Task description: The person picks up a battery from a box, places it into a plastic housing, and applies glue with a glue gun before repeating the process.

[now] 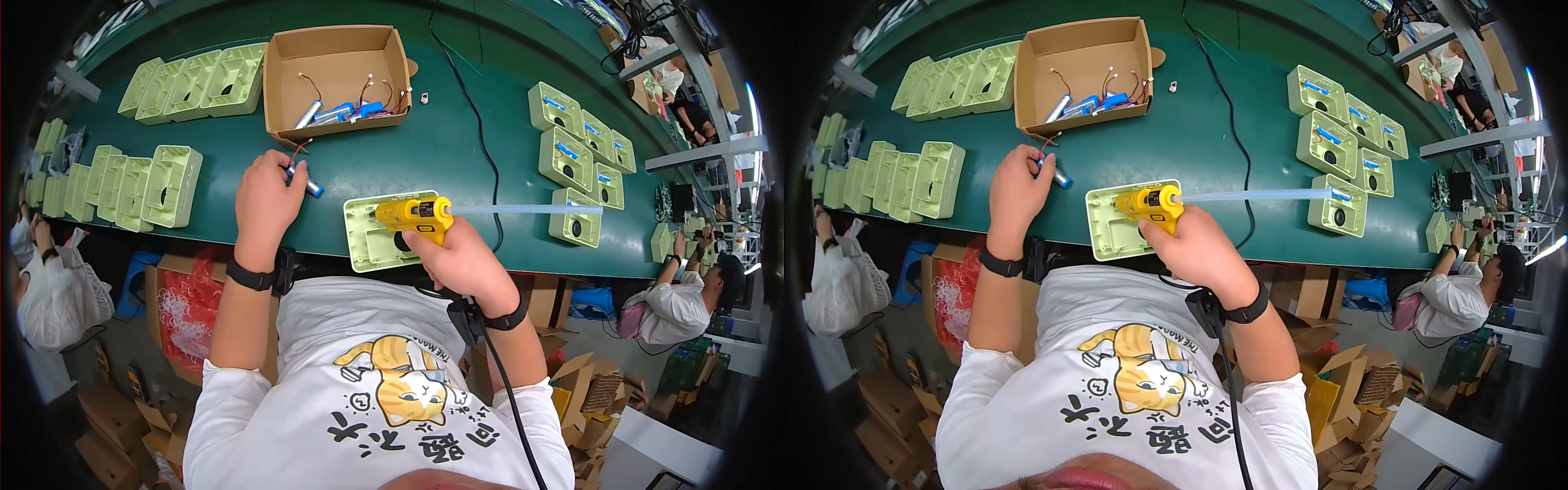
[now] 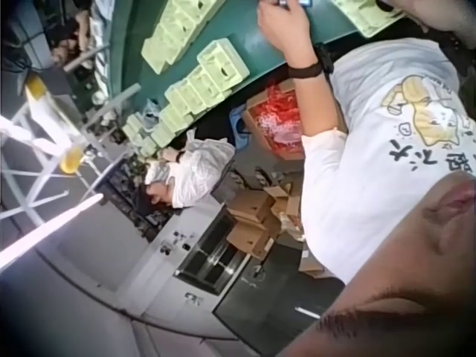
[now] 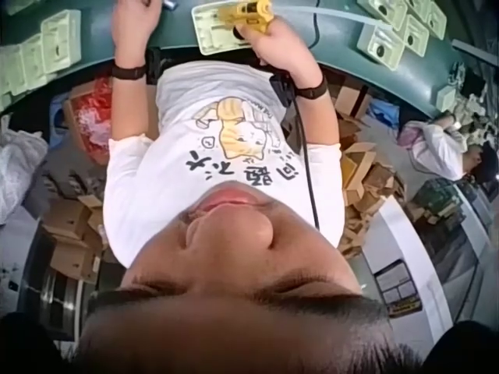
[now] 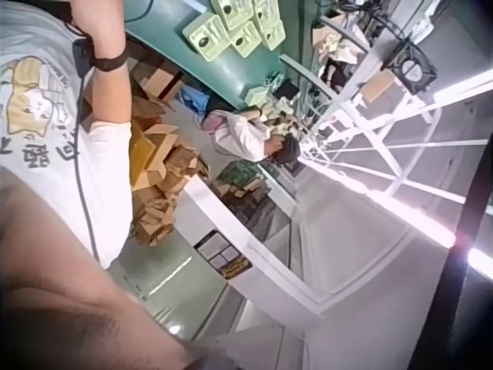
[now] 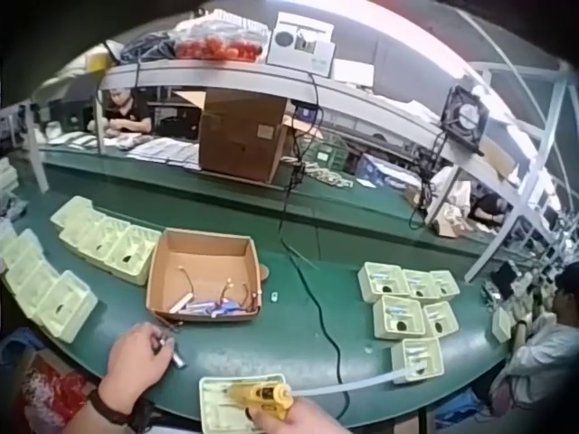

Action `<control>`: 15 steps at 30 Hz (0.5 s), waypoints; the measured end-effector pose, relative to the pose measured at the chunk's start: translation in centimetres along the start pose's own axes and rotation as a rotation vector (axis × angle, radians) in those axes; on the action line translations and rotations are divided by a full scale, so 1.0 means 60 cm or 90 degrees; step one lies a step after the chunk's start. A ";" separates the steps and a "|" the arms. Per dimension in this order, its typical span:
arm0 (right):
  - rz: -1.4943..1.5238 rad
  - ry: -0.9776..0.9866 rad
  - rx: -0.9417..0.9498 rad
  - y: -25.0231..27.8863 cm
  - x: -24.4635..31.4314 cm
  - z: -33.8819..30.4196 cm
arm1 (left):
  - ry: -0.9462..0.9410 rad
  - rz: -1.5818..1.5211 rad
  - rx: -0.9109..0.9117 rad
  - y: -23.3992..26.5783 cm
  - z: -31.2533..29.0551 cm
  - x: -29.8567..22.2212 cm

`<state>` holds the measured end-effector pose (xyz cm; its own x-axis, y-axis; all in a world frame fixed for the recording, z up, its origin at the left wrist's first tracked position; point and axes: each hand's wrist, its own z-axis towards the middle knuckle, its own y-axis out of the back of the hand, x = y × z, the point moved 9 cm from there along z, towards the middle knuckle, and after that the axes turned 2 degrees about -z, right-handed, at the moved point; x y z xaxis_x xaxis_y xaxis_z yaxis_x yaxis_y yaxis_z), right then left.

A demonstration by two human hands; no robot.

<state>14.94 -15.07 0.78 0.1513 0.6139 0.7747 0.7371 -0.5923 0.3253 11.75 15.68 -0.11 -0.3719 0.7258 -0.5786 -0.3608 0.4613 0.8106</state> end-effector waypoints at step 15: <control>0.206 -0.009 -0.115 0.042 -0.051 -0.065 | 0.052 -0.239 0.023 0.004 -0.033 0.021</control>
<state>13.76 -20.49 1.32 0.3674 0.3856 0.8464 0.5216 -0.8389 0.1557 9.52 15.70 -0.85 -0.2873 0.4599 -0.8402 -0.4546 0.7066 0.5422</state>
